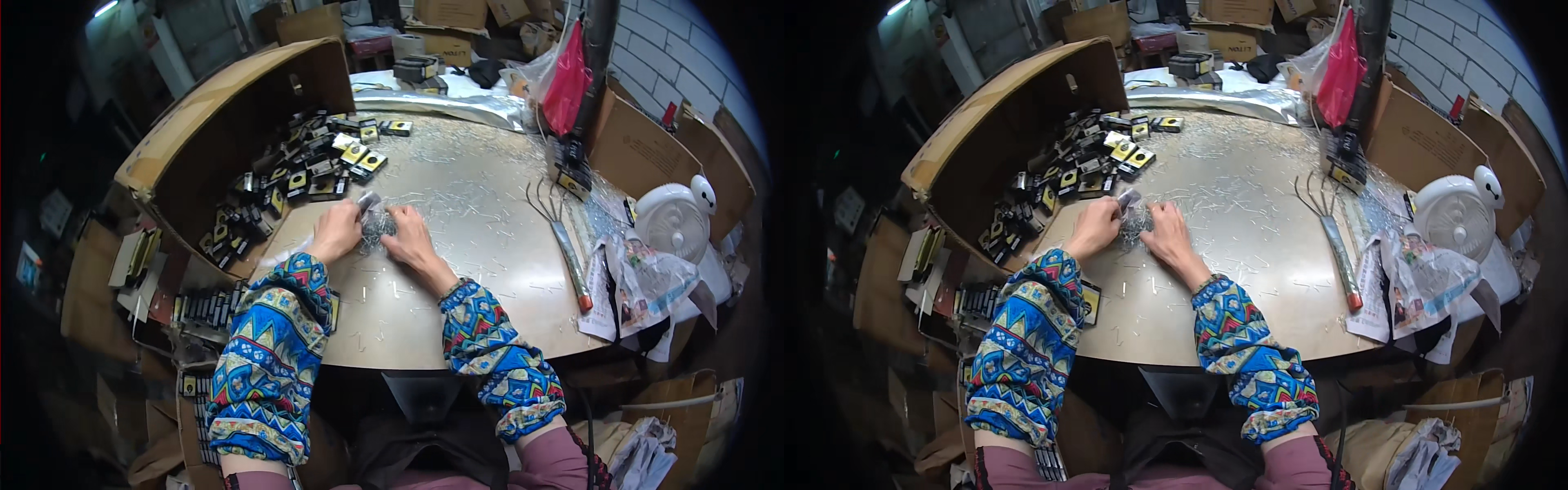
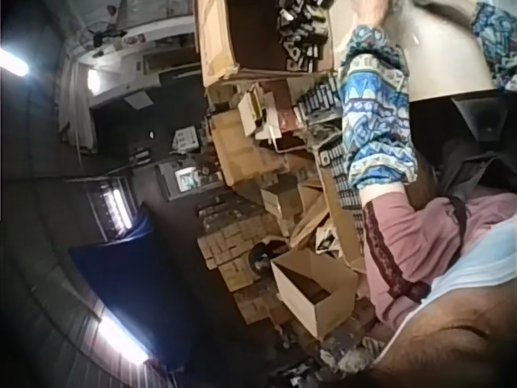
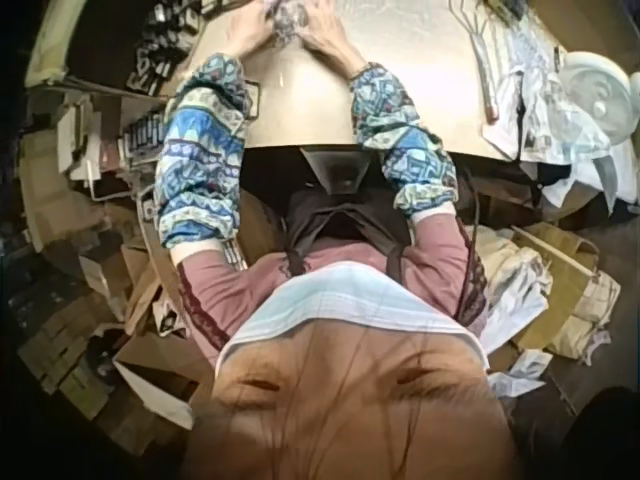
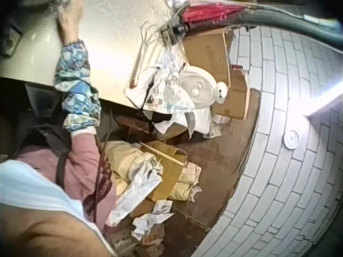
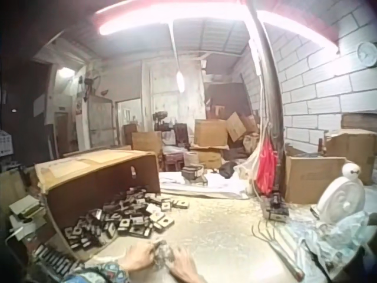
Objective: The recorder is packaging small components into individual boxes and organizing them into a grid layout.
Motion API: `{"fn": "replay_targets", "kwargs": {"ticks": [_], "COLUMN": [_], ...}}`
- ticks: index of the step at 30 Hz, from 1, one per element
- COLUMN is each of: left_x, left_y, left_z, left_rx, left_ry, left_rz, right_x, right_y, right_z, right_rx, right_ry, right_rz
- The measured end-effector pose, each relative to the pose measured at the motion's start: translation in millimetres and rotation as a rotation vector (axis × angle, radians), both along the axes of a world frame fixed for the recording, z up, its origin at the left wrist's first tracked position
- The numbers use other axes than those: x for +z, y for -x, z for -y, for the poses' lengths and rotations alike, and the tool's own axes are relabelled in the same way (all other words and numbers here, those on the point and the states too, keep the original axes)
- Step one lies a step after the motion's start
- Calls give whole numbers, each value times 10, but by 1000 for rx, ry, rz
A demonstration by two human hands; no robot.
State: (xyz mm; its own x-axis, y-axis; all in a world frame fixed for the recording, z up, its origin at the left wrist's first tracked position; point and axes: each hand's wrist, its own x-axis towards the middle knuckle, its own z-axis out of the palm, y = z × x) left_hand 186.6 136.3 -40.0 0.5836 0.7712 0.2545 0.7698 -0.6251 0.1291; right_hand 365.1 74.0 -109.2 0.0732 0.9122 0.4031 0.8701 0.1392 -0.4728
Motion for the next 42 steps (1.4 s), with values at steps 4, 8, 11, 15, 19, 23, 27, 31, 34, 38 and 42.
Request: {"fn": "replay_targets", "kwargs": {"ticks": [4,8,11,15,19,23,27,31,34,38,42], "left_x": [551,830,1124,1116,681,421,151,31,-109,12,387], "left_y": [19,-179,-202,183,604,1014,1377,1656,1893,1883,1399], "left_z": [-43,230,253,62,-72,-100,-187,-162,-261,-196,239], "left_rx": [-32,-278,-192,-8,-128,-124,82,115,194,287,173], "left_ry": [43,145,181,-210,-506,-409,-80,27,50,48,-128], "left_rz": [590,407,604,533,158,77,-510,-612,-531,-444,-292], "right_x": [361,403,480,685,934,1211,1403,1487,1390,1185,518], "right_y": [-28,-93,-405,-716,-867,-995,-1017,-1063,-1142,-1231,-1252], "right_z": [151,165,96,22,65,112,193,238,168,72,95], "right_rx": [172,437,492,337,86,180,53,-137,-133,-24,-68], "right_ry": [151,190,73,58,21,-127,-346,-266,-275,10,-58], "right_rz": [-1242,-2229,-2308,-2204,-1738,-1734,-1429,-730,-406,-140,-164]}}
